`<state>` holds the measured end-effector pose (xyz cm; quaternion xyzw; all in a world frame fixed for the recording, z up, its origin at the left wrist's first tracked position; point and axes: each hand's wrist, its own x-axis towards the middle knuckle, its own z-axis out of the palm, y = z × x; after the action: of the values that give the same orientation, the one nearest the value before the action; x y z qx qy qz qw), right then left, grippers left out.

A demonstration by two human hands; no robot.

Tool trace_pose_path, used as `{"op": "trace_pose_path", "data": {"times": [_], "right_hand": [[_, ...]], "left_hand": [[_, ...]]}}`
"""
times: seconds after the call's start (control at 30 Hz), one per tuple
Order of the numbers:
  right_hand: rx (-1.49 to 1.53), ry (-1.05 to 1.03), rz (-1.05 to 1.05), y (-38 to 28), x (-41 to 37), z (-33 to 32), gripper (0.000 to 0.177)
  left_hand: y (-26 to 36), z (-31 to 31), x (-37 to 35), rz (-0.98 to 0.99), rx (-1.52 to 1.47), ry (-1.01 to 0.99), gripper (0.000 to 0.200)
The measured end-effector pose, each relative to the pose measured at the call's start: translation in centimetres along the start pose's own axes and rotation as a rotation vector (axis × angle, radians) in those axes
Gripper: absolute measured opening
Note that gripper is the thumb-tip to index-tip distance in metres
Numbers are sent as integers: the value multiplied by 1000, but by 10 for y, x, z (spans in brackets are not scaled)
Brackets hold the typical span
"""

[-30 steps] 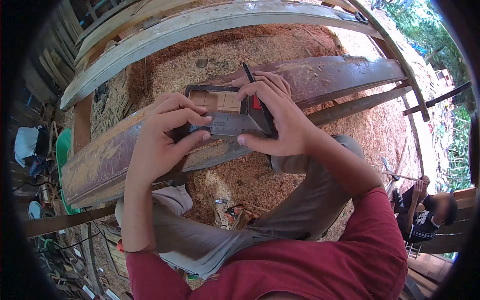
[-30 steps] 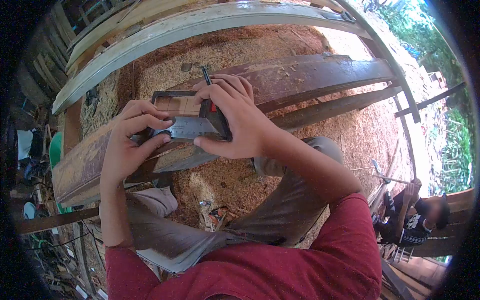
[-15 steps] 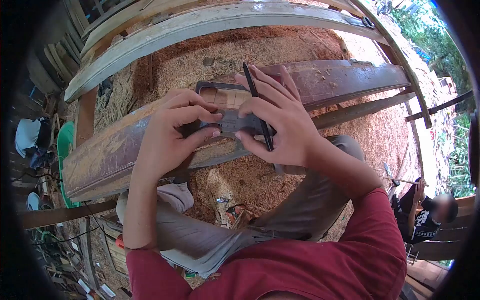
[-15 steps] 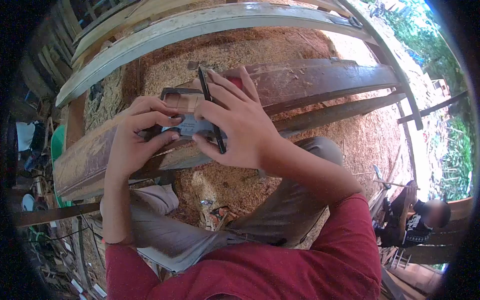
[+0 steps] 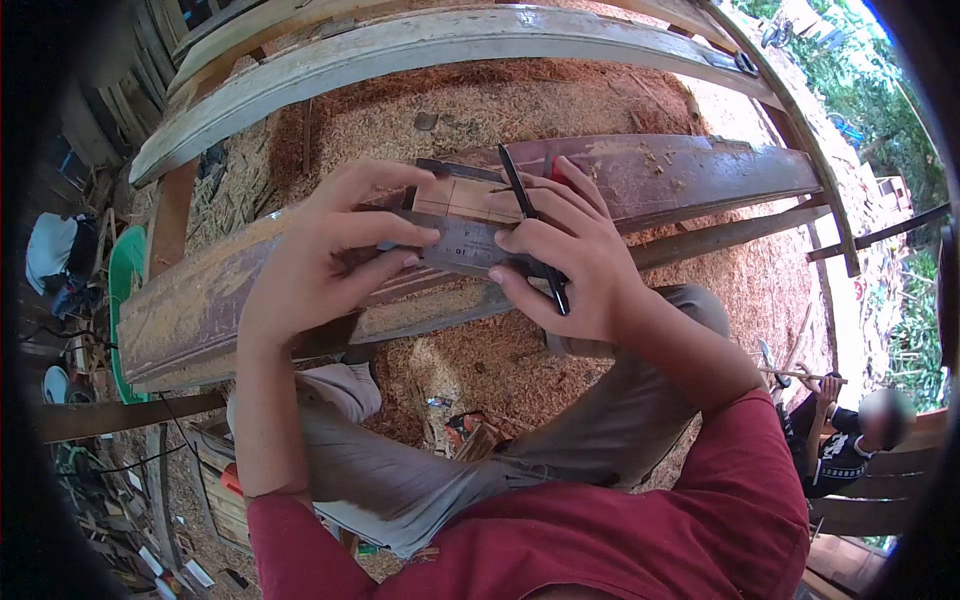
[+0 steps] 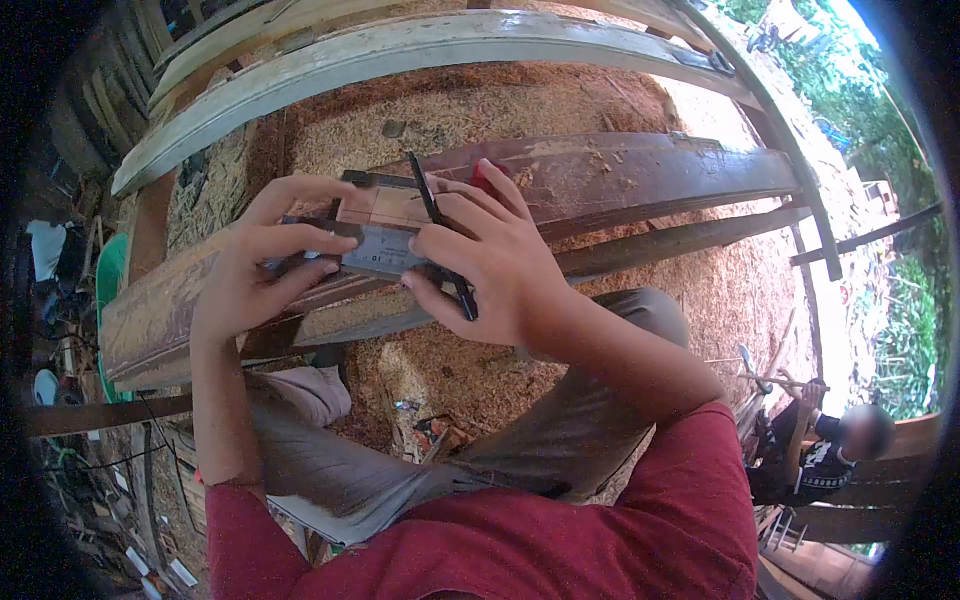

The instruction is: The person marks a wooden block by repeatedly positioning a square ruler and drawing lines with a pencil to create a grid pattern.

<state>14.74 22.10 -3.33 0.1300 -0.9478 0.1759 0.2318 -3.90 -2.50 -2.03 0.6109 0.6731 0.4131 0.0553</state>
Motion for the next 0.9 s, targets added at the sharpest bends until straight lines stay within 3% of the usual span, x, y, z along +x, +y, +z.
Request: {"op": "trace_pose_path", "data": {"times": [0.1,0.27,0.57,0.9], "right_hand": [[4,10,-20,2,0,1,26],[14,4,-16,0,1,-1,27],[11,-9,-24,3,-1,0,27],[63,6,-36,5,-4,0,31]], "left_hand": [[-8,-3,-6,-94,-98,17,37],[-27,-3,-6,-47,-129,0,44],[-35,-4,-7,-93,-256,-13,39],[-32,-15,-2,-106,-71,-121,37]]}}
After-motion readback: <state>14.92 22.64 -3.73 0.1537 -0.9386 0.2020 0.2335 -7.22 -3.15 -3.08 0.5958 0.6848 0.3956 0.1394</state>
